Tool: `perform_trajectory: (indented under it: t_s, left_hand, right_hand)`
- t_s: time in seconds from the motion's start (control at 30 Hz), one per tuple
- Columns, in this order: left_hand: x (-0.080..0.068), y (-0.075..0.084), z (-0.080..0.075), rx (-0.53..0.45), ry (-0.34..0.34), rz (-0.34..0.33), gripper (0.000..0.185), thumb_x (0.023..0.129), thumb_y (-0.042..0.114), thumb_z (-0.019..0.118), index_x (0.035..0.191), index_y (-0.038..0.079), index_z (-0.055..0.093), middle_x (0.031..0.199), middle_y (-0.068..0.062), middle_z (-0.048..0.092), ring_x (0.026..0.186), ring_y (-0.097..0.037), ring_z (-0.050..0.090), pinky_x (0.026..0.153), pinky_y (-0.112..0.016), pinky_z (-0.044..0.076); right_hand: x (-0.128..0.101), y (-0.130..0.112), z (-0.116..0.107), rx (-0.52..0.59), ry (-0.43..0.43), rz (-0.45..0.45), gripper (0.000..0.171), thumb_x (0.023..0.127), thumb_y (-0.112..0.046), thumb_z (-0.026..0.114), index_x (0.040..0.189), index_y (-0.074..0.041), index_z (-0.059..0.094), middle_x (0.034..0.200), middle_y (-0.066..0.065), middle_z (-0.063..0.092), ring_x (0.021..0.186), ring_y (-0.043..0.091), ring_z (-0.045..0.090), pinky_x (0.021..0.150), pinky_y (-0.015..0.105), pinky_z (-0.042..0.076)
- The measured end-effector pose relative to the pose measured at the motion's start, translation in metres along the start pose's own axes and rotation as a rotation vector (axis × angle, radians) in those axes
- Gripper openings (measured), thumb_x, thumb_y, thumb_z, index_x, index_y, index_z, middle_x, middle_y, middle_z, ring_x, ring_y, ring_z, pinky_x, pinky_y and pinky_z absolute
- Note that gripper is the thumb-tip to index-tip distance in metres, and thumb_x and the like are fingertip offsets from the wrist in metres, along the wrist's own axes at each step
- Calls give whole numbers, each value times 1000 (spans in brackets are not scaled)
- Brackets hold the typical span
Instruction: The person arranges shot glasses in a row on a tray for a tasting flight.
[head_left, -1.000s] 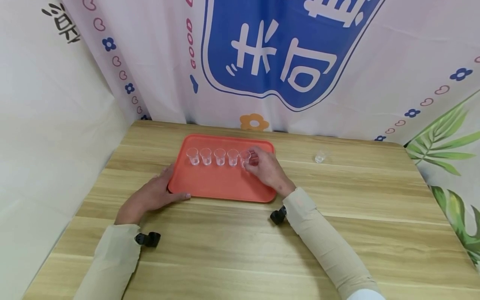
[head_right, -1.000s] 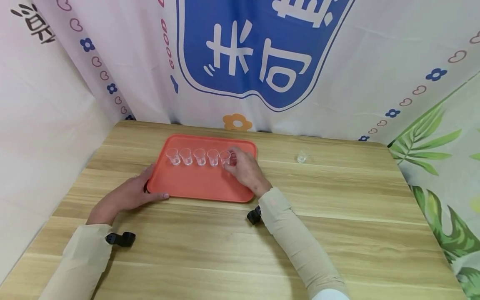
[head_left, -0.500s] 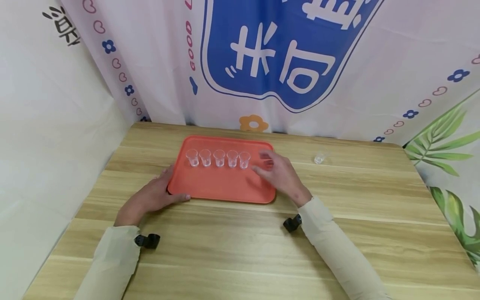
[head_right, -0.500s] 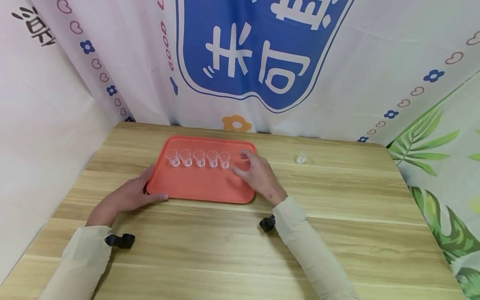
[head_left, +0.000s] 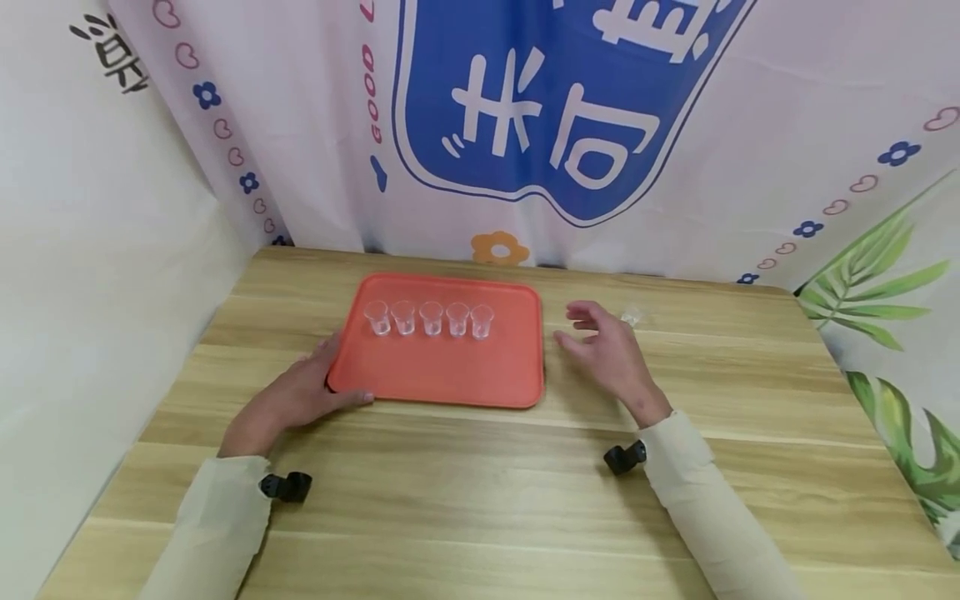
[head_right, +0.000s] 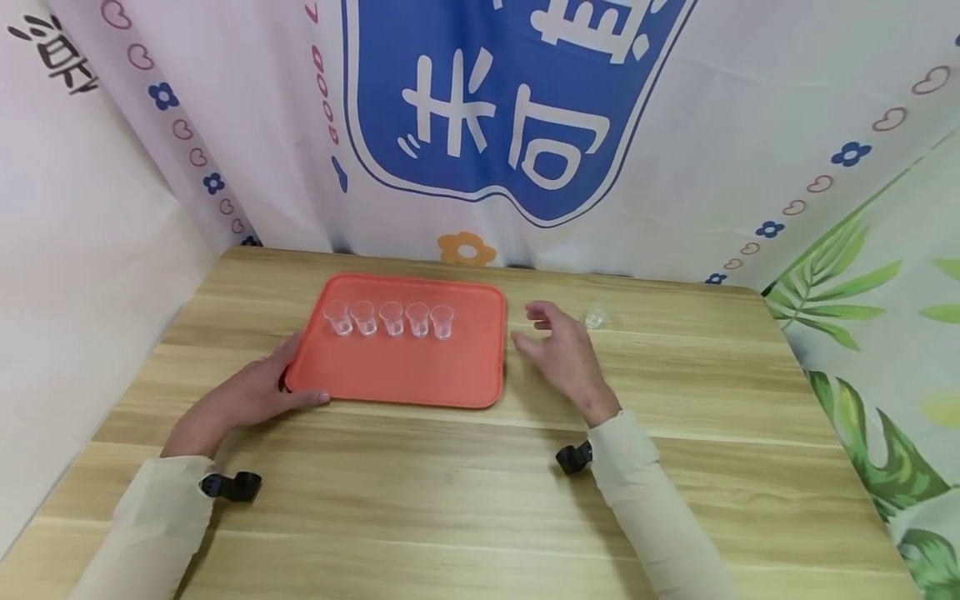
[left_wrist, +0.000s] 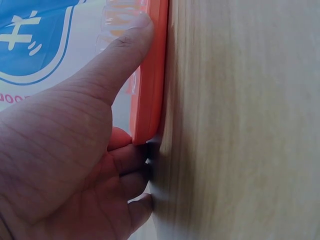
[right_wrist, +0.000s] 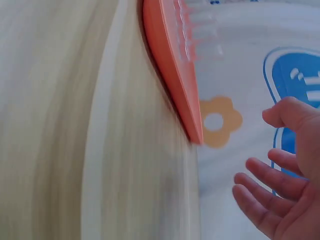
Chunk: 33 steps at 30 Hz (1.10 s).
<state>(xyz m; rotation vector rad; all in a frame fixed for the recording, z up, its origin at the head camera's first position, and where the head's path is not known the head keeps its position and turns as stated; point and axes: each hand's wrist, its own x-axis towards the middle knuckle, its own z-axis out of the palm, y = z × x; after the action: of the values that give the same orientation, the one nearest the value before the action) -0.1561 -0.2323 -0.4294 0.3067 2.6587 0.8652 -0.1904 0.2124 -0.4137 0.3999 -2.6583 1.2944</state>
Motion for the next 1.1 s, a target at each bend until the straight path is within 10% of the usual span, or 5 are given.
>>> perform_trajectory:
  t_s: [0.53, 1.1]
  left_hand:
    - [-1, 0, 3, -10, -7, -18, 120, 88, 64, 72, 166, 8, 0, 166, -29, 14, 146, -54, 22, 111, -72, 28]
    - [-2, -1, 0, -25, 0, -5, 119, 88, 62, 74, 166, 10, 1, 167, -27, 13, 148, -53, 20, 112, -71, 27]
  right_hand:
    - [-10, 42, -55, -143, 333, 118, 47, 96, -16, 73, 138, 1, 59, 137, 23, 55, 115, 42, 52, 92, 51, 48]
    - [-1, 69, -59, -28, 147, 294, 69, 100, -25, 71, 153, 4, 38, 147, 29, 49, 134, 44, 51, 107, 51, 46]
